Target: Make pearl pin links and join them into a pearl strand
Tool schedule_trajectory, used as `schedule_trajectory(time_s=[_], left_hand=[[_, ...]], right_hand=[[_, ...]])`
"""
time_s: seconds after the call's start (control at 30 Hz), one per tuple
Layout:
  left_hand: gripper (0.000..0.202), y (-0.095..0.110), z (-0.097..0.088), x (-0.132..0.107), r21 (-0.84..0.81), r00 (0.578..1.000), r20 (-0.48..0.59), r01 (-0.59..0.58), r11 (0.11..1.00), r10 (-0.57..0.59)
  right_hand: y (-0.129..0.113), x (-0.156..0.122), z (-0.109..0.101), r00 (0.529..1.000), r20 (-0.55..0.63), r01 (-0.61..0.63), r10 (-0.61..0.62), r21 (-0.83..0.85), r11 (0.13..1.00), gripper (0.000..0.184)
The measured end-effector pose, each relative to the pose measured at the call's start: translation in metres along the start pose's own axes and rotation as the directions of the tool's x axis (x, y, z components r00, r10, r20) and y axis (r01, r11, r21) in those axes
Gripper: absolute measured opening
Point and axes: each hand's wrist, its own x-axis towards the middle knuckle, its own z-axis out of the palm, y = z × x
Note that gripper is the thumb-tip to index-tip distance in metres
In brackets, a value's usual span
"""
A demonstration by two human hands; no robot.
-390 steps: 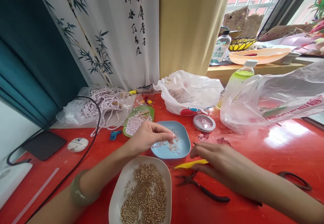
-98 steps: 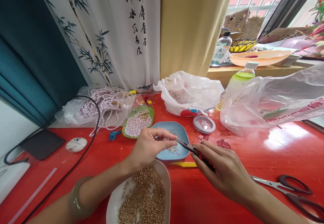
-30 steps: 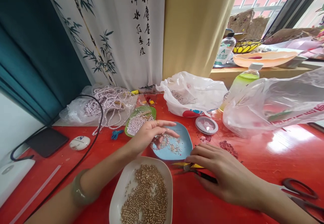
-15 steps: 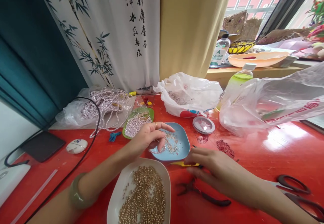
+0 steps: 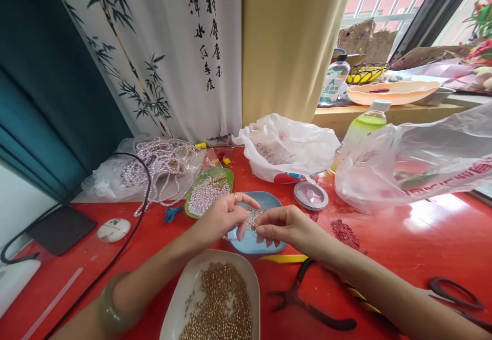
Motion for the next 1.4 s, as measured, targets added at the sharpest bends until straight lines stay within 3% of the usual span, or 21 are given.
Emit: schedule_trajectory(time_s=[0.2, 0.3, 0.4, 0.47, 0.6, 0.67, 0.73, 0.83, 1.0, 1.07, 1.4], left_hand=[[0.020, -0.003, -0.005, 0.007, 0.047, 1.000, -0.007, 0.011, 0.999, -0.011], [0.021, -0.002, -0.006, 0.007, 0.098, 1.000, -0.030, 0.009, 0.995, -0.007], [0.022, 0.000, -0.006, 0.005, 0.185, 0.996, -0.092, 0.005, 0.983, 0.012], [0.020, 0.001, -0.006, 0.005, 0.233, 0.989, -0.145, -0.006, 0.973, 0.041], [0.014, 0.003, -0.008, 0.004, 0.320, 0.976, -0.183, -0.054, 0.946, 0.118], [0.012, 0.003, -0.009, 0.003, 0.387, 0.962, -0.196, -0.104, 0.916, 0.192], [0.009, 0.004, -0.010, 0.002, 0.444, 0.941, -0.200, -0.160, 0.882, 0.271], [0.009, 0.005, -0.011, 0.002, 0.457, 0.939, -0.181, -0.183, 0.870, 0.293], [0.017, 0.003, -0.012, 0.005, 0.324, 0.980, -0.177, -0.033, 0.946, 0.095], [0.016, 0.003, -0.012, 0.005, 0.275, 0.984, -0.162, -0.023, 0.961, 0.070], [0.011, 0.006, -0.012, 0.006, 0.161, 0.997, -0.069, 0.026, 0.987, -0.015]], right_hand=[[0.001, 0.008, -0.012, 0.996, -0.075, -0.039, 0.041, 0.021, 0.999, 0.021], [-0.003, 0.013, -0.014, 0.995, -0.092, -0.046, 0.037, -0.095, 0.994, 0.022], [-0.008, 0.016, -0.012, 0.991, -0.119, 0.017, -0.057, -0.313, 0.950, 0.019], [-0.012, 0.016, -0.010, 0.976, -0.127, 0.093, -0.180, -0.501, 0.861, 0.018], [-0.017, 0.013, -0.007, 0.914, -0.083, 0.177, -0.398, -0.799, 0.574, 0.019], [-0.018, 0.012, -0.008, 0.896, -0.044, 0.176, -0.443, -0.879, 0.444, 0.023], [-0.019, 0.012, -0.008, 0.894, -0.023, 0.160, -0.448, -0.917, 0.366, 0.025], [-0.022, 0.012, -0.008, 0.904, -0.052, 0.138, -0.425, -0.904, 0.405, 0.022], [-0.023, 0.015, -0.007, 0.940, -0.090, 0.148, -0.330, -0.763, 0.629, 0.013], [-0.022, 0.016, -0.006, 0.955, -0.087, 0.140, -0.285, -0.713, 0.687, 0.013], [-0.019, 0.018, -0.004, 0.958, -0.096, 0.132, -0.272, -0.691, 0.710, 0.018]])
